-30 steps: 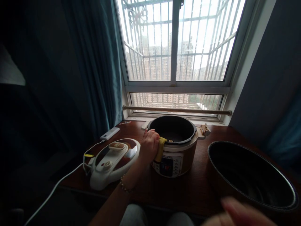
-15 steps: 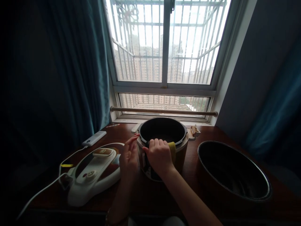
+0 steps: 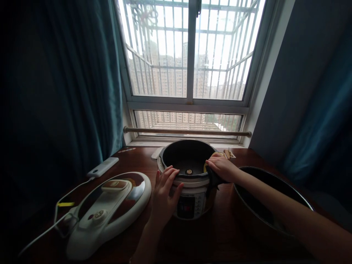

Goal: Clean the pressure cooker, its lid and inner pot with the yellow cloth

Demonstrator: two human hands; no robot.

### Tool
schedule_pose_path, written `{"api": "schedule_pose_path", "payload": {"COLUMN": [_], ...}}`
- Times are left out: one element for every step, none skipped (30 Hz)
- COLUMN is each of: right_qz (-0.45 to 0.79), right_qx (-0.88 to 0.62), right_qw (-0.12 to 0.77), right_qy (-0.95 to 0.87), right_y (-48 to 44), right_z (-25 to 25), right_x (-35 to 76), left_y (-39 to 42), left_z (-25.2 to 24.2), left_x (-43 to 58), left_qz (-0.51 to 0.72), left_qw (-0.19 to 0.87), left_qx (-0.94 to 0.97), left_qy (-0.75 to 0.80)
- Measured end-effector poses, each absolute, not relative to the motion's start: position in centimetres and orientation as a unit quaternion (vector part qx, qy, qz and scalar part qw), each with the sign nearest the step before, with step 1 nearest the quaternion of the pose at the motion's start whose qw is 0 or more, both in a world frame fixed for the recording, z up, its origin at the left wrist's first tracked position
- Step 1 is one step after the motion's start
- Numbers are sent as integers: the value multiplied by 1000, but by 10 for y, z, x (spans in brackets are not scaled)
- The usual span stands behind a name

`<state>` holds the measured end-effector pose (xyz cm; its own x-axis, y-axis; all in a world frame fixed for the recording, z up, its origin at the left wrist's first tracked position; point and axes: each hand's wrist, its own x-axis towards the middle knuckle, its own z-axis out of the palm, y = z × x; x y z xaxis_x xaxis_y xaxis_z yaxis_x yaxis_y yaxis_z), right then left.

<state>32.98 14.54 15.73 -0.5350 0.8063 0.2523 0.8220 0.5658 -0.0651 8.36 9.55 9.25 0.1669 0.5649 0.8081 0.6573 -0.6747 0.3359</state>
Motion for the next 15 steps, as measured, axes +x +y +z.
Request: {"api": "schedule_pose_path", "payload": {"right_qz": [-31,-40,-54,-69,-83,-93,-101,-105,-108,-111,-112,-112,-111,-108,-103], "right_qx": [-476,-502,-538,-576,-610,-635,-649,-654,-651,-646,-638,-628,-620,-613,-607], "right_qw": [108,84,61,42,31,26,28,33,38,43,49,54,60,66,71], "right_qy": [-872,-860,-839,-814,-788,-767,-753,-749,-750,-754,-761,-768,-774,-780,-785], "right_y": [155,164,173,181,189,197,204,212,220,228,236,244,251,259,266], "right_z": [158,159,160,161,161,162,163,163,164,164,164,163,163,163,162], "right_x": [336,340,343,344,343,341,339,336,333,328,323,318,313,308,304], "left_y": [95,95,95,95,95,94,94,94,94,94,94,94,94,94,95], "left_z": [92,92,92,92,92,92,92,93,93,93,94,94,94,94,94], "left_x": [83,83,83,83,83,84,84,84,84,84,83,83,84,84,84], "left_qz": [-502,-499,-499,-500,-502,-503,-504,-505,-506,-507,-508,-509,-511,-513,-515], "left_qw": [50,52,52,53,52,51,49,48,46,45,43,41,39,37,36], "left_qx": [-765,-766,-765,-764,-763,-762,-761,-762,-763,-763,-764,-763,-762,-761,-760], "left_qy": [-401,-402,-403,-404,-405,-405,-405,-403,-401,-399,-397,-395,-395,-395,-395]}}
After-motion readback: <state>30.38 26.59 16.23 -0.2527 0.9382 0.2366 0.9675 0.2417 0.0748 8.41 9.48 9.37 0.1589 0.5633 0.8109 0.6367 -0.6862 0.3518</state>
